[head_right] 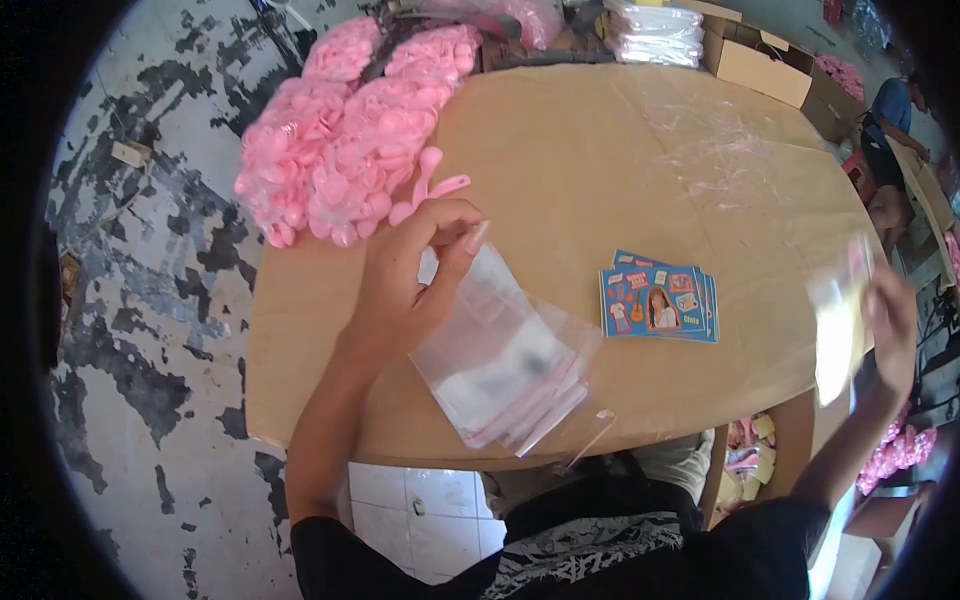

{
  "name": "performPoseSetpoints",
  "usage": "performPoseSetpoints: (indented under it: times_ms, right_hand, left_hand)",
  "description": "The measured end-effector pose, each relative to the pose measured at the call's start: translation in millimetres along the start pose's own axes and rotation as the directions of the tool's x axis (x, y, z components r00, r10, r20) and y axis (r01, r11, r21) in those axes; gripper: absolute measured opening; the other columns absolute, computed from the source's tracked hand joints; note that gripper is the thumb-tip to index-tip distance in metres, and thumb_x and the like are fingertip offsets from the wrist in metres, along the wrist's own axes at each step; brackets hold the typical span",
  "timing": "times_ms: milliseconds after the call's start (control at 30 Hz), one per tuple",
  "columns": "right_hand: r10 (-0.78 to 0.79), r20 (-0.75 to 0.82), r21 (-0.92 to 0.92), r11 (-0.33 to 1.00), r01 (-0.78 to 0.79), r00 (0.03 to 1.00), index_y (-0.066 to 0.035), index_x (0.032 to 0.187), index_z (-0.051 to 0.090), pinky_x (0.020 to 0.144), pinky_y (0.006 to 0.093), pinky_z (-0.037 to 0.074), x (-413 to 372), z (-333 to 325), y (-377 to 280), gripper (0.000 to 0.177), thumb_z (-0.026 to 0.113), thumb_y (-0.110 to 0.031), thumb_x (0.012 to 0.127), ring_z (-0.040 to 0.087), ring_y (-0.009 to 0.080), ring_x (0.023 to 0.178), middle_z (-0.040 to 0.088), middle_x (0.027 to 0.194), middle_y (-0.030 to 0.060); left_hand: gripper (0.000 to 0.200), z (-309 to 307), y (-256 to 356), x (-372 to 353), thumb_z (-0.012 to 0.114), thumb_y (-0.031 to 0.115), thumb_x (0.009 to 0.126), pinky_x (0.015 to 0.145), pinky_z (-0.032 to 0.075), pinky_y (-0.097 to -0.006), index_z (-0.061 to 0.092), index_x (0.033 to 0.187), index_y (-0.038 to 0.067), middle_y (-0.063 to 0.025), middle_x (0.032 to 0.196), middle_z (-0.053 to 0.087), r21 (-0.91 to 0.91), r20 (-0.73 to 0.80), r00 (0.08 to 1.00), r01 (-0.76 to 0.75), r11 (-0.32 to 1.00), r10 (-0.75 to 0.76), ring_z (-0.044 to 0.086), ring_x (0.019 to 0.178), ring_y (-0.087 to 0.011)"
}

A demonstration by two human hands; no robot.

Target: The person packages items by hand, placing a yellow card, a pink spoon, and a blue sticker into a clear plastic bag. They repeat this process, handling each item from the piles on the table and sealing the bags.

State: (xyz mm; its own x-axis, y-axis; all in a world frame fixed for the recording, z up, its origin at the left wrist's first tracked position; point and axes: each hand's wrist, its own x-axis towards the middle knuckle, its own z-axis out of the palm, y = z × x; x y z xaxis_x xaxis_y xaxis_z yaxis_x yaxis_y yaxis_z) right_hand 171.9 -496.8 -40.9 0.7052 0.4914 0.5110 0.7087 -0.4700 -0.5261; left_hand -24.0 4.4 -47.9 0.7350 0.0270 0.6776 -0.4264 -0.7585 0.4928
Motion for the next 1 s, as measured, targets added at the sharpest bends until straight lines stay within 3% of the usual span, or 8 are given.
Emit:
performPoseSetpoints:
  times_ms: [167,233,300,400,467,667,867,1000]
  right_hand:
    - [0.474,0.381,-0.095,0.874,-0.477,0.794,-0.006,0.108,0.062,0.084,0.0298,0.043,-129.7,-61.7,32.2,0.027,0.068,-0.021,0.087,0.056,0.0146,0.094,0.06,0.104,0.0036]
    - [0.605,0.256,-0.181,0.796,-0.577,0.754,-0.007,0.107,0.061,0.082,0.0281,0.044,-118.8,-52.1,-12.6,0.023,0.067,-0.017,0.087,0.056,0.0137,0.091,0.06,0.106,0.0025]
    - [0.35,0.15,-0.108,0.935,-0.337,0.925,-0.004,0.104,0.06,0.076,0.0286,0.045,-110.8,-55.3,-7.3,0.022,0.067,-0.015,0.087,0.056,0.0143,0.085,0.06,0.102,0.0058]
    - [0.092,0.333,-0.107,0.993,-0.059,0.938,-0.002,0.104,0.06,0.072,0.0306,0.045,-22.9,-11.9,-80.0,0.022,0.066,-0.013,0.086,0.058,0.0182,0.075,0.062,0.086,0.0087]
    - [-0.148,0.188,0.125,0.984,0.126,0.971,-0.001,0.098,0.063,0.066,0.0343,0.045,15.6,63.1,-124.5,0.015,0.066,-0.008,0.084,0.06,0.0208,0.071,0.064,0.078,0.0097]
    - [-0.571,0.438,0.182,0.813,0.553,0.695,-0.002,0.098,0.067,0.073,0.0397,0.049,90.7,207.3,-187.4,0.031,0.069,-0.03,0.086,0.064,0.0308,0.081,0.067,0.084,0.0147]
    - [-0.254,0.822,0.269,0.962,0.046,0.51,-0.002,0.091,0.068,0.067,0.0403,0.051,123.4,220.5,-205.2,0.028,0.066,-0.03,0.089,0.067,0.0308,0.071,0.068,0.076,0.0151]
    - [-0.391,0.744,0.4,0.91,0.108,0.541,-0.003,0.091,0.069,0.06,0.0328,0.048,119.4,229.6,-190.8,0.018,0.065,-0.021,0.09,0.063,0.0206,0.063,0.068,0.075,0.0101]
  left_hand:
    - [0.013,-26.7,33.9,3.3,0.072,0.001,0.076,0.052,0.043,-0.0329,0.064,0.085,0.005,-0.0068,0.072,0.061,0.243,0.172,0.942,-0.325,0.914,0.289,0.057,0.057,-0.0222]
    - [0.01,-23.4,29.0,0.6,0.073,0.005,0.077,0.051,0.043,-0.0324,0.065,0.083,0.005,-0.0061,0.07,0.06,0.208,0.203,0.947,-0.289,0.934,0.248,0.056,0.056,-0.0217]
    - [0.009,-18.3,20.8,-1.4,0.074,0.009,0.078,0.051,0.043,-0.0318,0.066,0.082,0.006,-0.0051,0.069,0.059,0.152,0.303,0.932,-0.254,0.955,0.2,0.056,0.056,-0.0208]
    - [0.011,-14.3,10.4,-1.9,0.073,0.016,0.08,0.053,0.045,-0.0318,0.067,0.081,0.007,-0.0043,0.069,0.059,0.099,0.484,0.871,-0.145,0.984,0.08,0.057,0.057,-0.02]
    - [0.018,-18.1,14.2,-2.8,0.072,0.025,0.083,0.056,0.048,-0.0332,0.068,0.081,0.007,-0.0051,0.073,0.061,0.101,0.567,0.823,-0.022,0.995,-0.039,0.061,0.06,-0.021]
    - [0.023,-17.4,11.2,-5.6,0.074,0.031,0.081,0.056,0.048,-0.0335,0.07,0.083,0.008,-0.0037,0.073,0.061,0.062,0.567,0.823,-0.017,0.998,-0.021,0.061,0.059,-0.0204]
    - [0.025,-22.6,6.7,-7.0,0.073,0.033,0.081,0.059,0.049,-0.0339,0.069,0.081,0.008,-0.0035,0.072,0.06,0.05,0.559,0.829,-0.031,0.998,-0.002,0.061,0.062,-0.0205]
    - [0.024,-24.7,5.6,-4.4,0.071,0.033,0.083,0.059,0.049,-0.034,0.069,0.08,0.009,-0.0032,0.07,0.058,0.056,0.576,0.817,-0.049,0.997,0.008,0.061,0.063,-0.0201]
